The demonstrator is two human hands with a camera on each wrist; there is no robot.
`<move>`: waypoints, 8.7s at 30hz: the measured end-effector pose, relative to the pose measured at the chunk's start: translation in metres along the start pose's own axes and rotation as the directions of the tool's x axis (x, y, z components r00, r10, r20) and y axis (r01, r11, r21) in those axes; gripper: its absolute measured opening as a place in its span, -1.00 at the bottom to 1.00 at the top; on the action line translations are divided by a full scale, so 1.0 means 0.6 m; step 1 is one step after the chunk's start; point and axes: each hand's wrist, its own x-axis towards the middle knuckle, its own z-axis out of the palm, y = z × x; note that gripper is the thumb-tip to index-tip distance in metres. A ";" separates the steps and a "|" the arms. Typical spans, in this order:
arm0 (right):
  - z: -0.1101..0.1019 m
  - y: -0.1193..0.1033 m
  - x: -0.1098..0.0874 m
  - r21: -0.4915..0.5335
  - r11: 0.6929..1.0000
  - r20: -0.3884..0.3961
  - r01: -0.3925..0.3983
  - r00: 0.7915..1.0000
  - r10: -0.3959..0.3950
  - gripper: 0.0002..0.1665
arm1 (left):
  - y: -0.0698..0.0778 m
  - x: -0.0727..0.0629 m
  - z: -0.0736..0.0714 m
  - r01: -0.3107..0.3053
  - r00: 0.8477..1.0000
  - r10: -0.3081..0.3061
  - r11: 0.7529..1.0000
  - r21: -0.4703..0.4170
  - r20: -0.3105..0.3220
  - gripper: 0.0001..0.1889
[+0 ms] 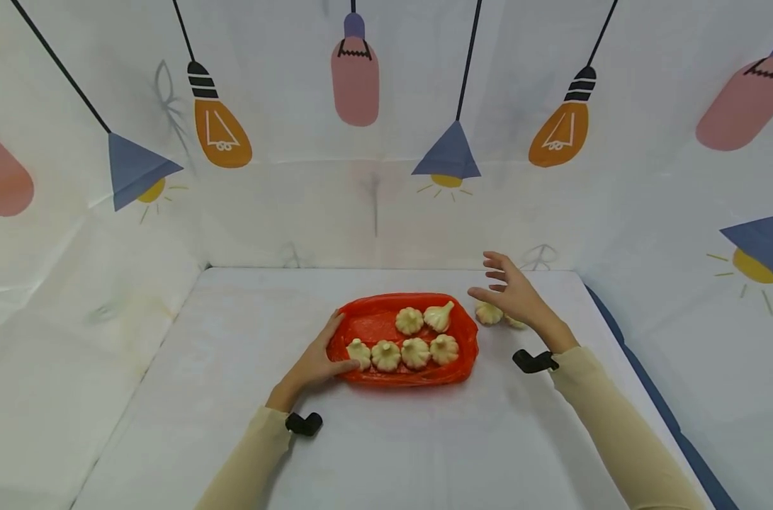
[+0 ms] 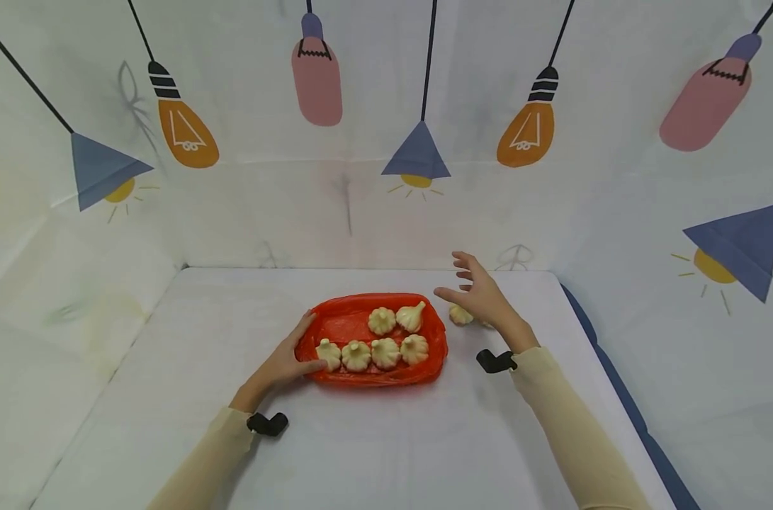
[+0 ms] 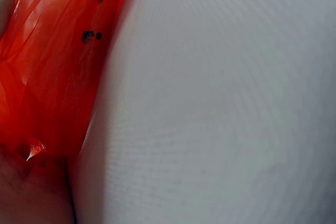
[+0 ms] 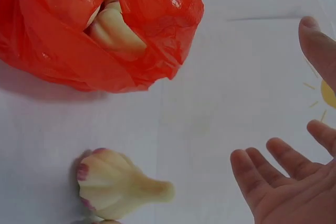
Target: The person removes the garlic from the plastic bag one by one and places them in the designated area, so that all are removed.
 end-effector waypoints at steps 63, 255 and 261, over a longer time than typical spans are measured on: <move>0.143 -0.028 0.076 -0.094 0.988 0.400 0.123 0.913 -0.075 -0.23 | 0.007 0.004 0.000 0.060 0.998 -0.061 0.998 0.038 0.028 0.20; -0.073 0.072 -0.031 -0.043 0.994 0.004 -0.099 0.995 0.099 -0.27 | 0.009 -0.001 -0.004 0.041 0.999 -0.041 0.999 0.019 0.012 0.23; -0.090 0.083 -0.041 -0.054 0.993 -0.026 -0.106 0.994 0.105 -0.27 | 0.011 0.000 -0.004 0.038 0.999 -0.038 0.999 0.023 0.010 0.22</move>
